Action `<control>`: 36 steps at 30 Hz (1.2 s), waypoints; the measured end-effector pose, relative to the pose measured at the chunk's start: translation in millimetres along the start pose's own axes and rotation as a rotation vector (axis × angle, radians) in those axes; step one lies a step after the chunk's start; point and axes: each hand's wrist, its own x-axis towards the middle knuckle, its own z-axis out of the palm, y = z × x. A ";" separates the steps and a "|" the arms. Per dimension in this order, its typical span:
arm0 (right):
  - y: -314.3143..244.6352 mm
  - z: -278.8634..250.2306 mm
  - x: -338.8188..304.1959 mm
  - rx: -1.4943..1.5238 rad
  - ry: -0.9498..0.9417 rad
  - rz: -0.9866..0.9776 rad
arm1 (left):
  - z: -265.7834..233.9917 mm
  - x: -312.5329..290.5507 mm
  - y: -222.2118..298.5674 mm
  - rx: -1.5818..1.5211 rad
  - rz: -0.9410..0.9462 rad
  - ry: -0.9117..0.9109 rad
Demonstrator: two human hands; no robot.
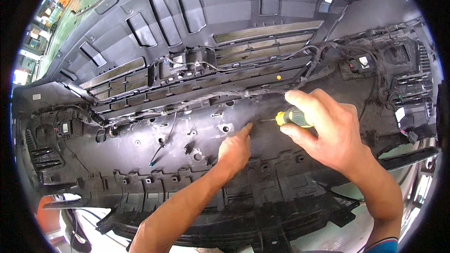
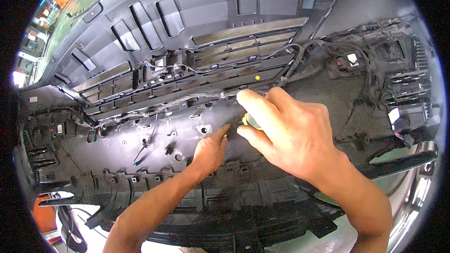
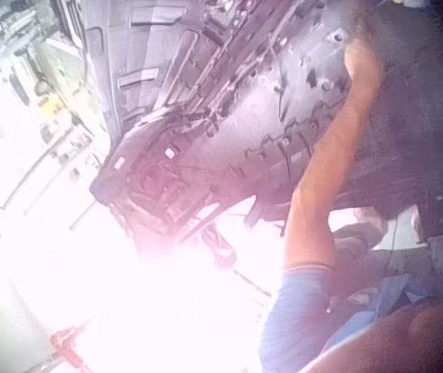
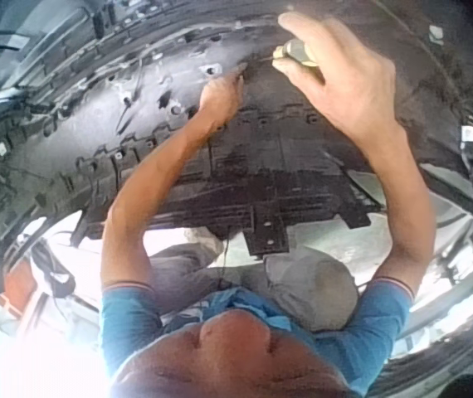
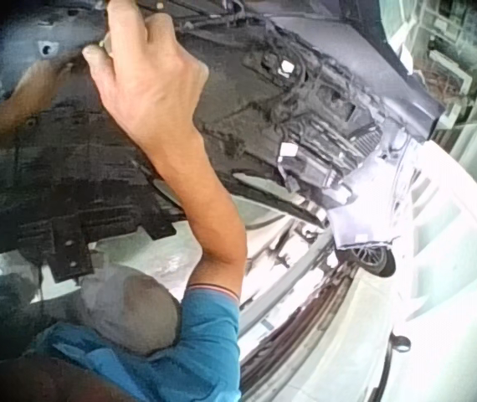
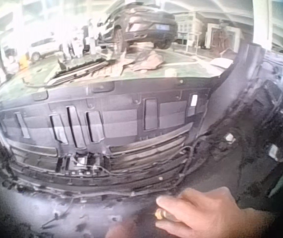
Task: The person removes a car bumper from a vehicle using a screwdriver to detach fasteners. After detaching the bumper, the person places it on the floor and walks to the vehicle's interior to remove a floor mat.
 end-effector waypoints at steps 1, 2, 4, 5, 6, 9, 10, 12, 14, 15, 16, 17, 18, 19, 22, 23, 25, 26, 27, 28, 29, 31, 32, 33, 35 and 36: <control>-3.6 -2.4 4.0 0.014 -0.041 -0.010 | -0.4 -5.2 -0.7 0.093 -0.013 -0.053; -6.1 -5.4 8.5 0.024 -0.083 -0.027 | 0.5 -10.6 -1.5 0.186 -0.026 -0.106; -10.0 -10.8 16.0 0.094 -0.123 -0.036 | 4.8 -17.6 -3.5 0.268 0.022 -0.076; -11.1 -13.6 19.0 0.135 -0.129 -0.046 | 7.7 -18.9 -4.8 0.254 0.060 -0.015; -11.9 -15.3 21.6 0.129 -0.143 -0.055 | 11.3 -19.5 -6.1 0.255 0.080 0.000; -16.7 -17.6 25.3 -0.029 -0.209 -0.055 | 18.9 -19.7 -10.7 0.239 0.098 0.000; -19.3 -17.5 25.5 -0.106 -0.244 -0.042 | 19.5 -20.3 -12.0 0.233 0.091 -0.011; -24.7 -17.8 25.6 -0.156 -0.239 -0.070 | 18.1 -23.3 -13.6 0.233 0.096 -0.016; -28.7 -19.5 26.3 -0.136 -0.217 -0.051 | 14.5 -26.0 -12.5 0.267 0.096 -0.038; -29.5 -20.3 27.2 -0.039 -0.190 -0.046 | 12.7 -26.2 -11.1 0.238 0.085 -0.047; -29.8 -21.4 28.4 0.060 -0.170 -0.042 | 11.2 -25.4 -9.3 0.228 0.059 -0.075; -29.8 -21.4 29.6 0.124 -0.167 -0.010 | 10.2 -24.0 -7.7 0.219 0.033 -0.103; -29.6 -21.3 30.9 0.108 -0.229 0.026 | 9.8 -22.4 -6.7 0.223 0.027 -0.110; -29.5 -20.7 31.9 0.010 -0.291 0.042 | 9.8 -21.2 -6.4 0.228 0.021 -0.117; -31.6 -16.6 35.1 -0.218 -0.503 0.189 | 11.0 -20.7 -9.7 0.245 0.055 -0.082; -34.2 -16.2 34.7 -0.168 -0.390 0.106 | 11.0 -22.8 -12.3 0.265 0.063 -0.082; -39.6 -16.0 35.0 -0.102 -0.238 -0.055 | 10.4 -27.2 -17.3 0.234 0.072 -0.065; -42.0 -15.6 35.9 -0.071 -0.235 -0.082 | 9.6 -29.0 -19.1 0.239 0.068 -0.075; -44.2 -15.9 36.7 -0.039 -0.232 -0.109 | 8.7 -30.5 -20.5 0.222 0.052 -0.079; -46.5 -15.9 36.5 -0.067 -0.292 -0.094 | 8.0 -31.1 -21.2 0.217 0.033 -0.089; -47.4 -15.8 37.5 -0.095 -0.351 -0.079 | 7.6 -30.9 -21.3 0.213 0.015 -0.099; -48.4 -14.4 37.7 -0.309 -0.390 -0.062 | 8.2 -28.6 -20.3 0.205 0.021 -0.106; -48.6 -13.6 37.2 -0.360 -0.404 -0.046 | 9.3 -27.0 -19.4 0.221 0.020 -0.104; -47.8 -11.9 37.1 -0.433 -0.431 -0.016 | 10.7 -25.6 -18.8 0.188 0.029 -0.100; -46.9 -9.0 36.2 -0.153 -0.241 -0.110 | 13.7 -23.6 -17.9 0.178 0.033 -0.095; -46.7 -8.7 35.6 -0.112 -0.222 -0.133 | 14.8 -23.2 -17.9 0.161 0.042 -0.081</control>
